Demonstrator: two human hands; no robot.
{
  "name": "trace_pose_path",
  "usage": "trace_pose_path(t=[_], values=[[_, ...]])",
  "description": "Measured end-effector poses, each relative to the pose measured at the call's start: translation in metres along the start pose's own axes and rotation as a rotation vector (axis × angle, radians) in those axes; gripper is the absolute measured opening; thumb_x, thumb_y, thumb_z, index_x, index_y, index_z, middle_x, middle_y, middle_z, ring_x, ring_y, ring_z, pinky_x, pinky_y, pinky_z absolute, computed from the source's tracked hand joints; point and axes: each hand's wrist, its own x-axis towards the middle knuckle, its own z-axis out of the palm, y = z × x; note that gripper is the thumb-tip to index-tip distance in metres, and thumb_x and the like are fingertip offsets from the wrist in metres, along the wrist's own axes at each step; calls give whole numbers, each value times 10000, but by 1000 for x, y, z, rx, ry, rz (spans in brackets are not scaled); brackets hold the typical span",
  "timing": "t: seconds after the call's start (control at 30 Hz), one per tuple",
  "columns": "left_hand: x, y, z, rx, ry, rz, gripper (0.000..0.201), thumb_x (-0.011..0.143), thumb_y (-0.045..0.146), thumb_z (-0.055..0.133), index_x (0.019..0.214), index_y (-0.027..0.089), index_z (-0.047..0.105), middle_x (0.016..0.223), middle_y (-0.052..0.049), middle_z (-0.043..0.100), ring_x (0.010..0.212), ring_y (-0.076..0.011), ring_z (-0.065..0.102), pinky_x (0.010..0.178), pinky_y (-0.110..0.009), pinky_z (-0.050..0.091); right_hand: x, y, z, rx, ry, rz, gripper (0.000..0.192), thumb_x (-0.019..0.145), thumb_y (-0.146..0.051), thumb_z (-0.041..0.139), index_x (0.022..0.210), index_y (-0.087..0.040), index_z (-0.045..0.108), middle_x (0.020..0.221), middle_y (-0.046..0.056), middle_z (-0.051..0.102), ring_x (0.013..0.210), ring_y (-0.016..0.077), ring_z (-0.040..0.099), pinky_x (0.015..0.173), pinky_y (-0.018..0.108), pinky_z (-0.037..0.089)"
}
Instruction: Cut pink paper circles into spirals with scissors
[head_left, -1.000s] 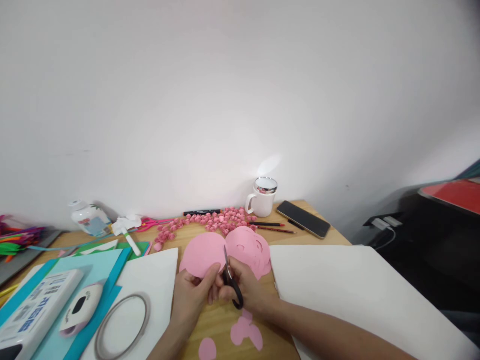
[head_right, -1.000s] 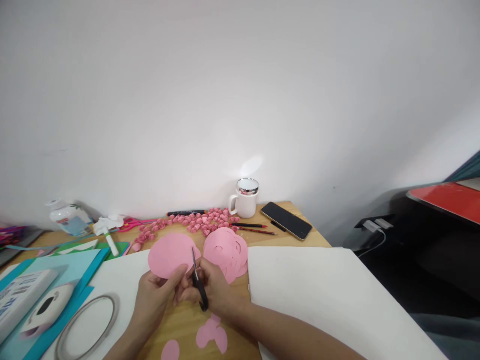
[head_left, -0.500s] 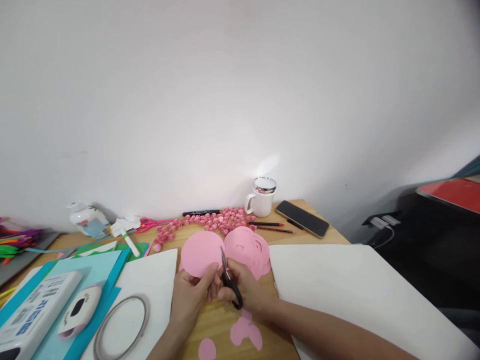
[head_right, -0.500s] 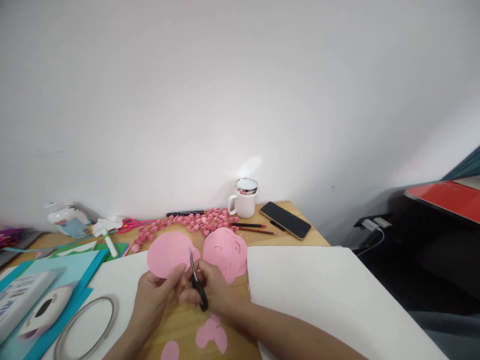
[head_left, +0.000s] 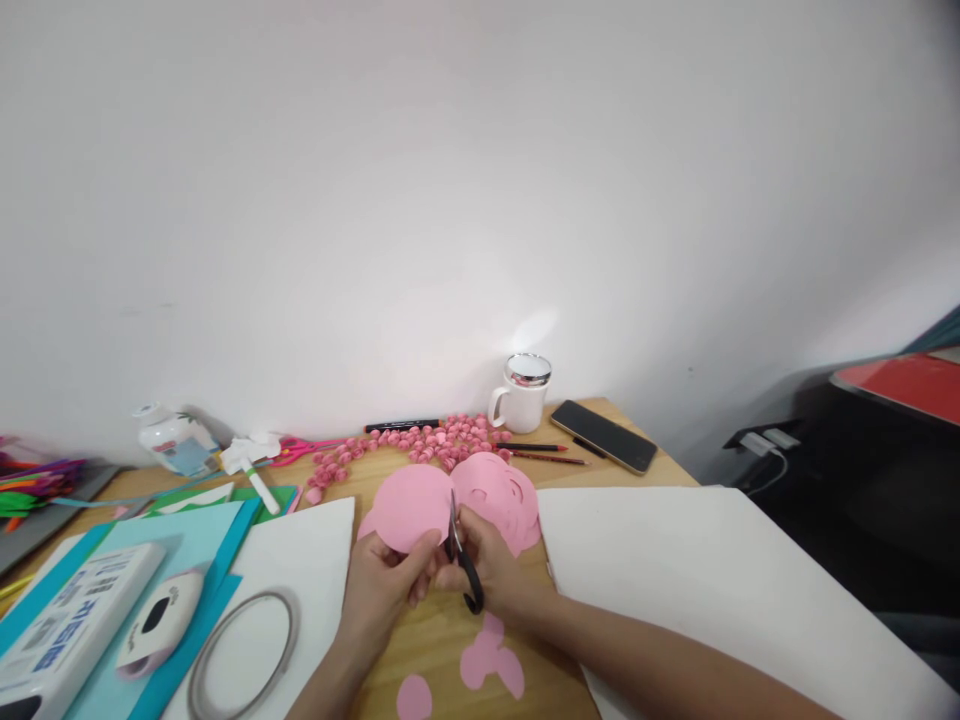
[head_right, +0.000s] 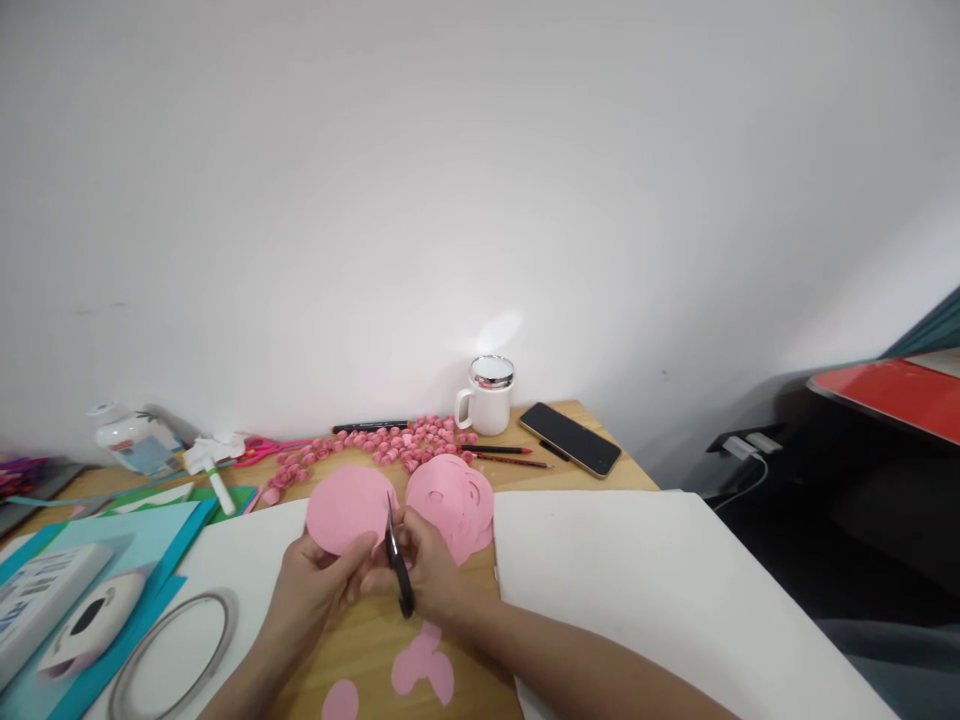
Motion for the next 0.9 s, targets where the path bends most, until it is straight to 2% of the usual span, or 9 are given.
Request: trace_pose_path(t=[0.37,0.67,0.9], values=[[0,2,-2,7,11,16,371,647,370,665,416,148,477,311,46,427,313,-57,336,361,-182,244,-1,-6,2,-31,-29,11,454,581,-516,733,809,-204,494,684,-5,562,606,146,521,498,242,393],[0,3,-1,-42,36,37,353,656,381,658,447,146,499,331,44,451,313,-59,354,349,-176,257,-2,-2,-2,2,-54,22,342,638,-390,713,827,-199,502,591,-50,530,486,94,449,443,204,353],[0,7,0,-119,8,3,347,676,401,634,474,144,518,348,32,488,293,-63,368,335,-180,261,-3,0,-1,38,-73,55,347,639,-381,720,817,-194,489,589,-54,535,453,84,454,429,201,360]])
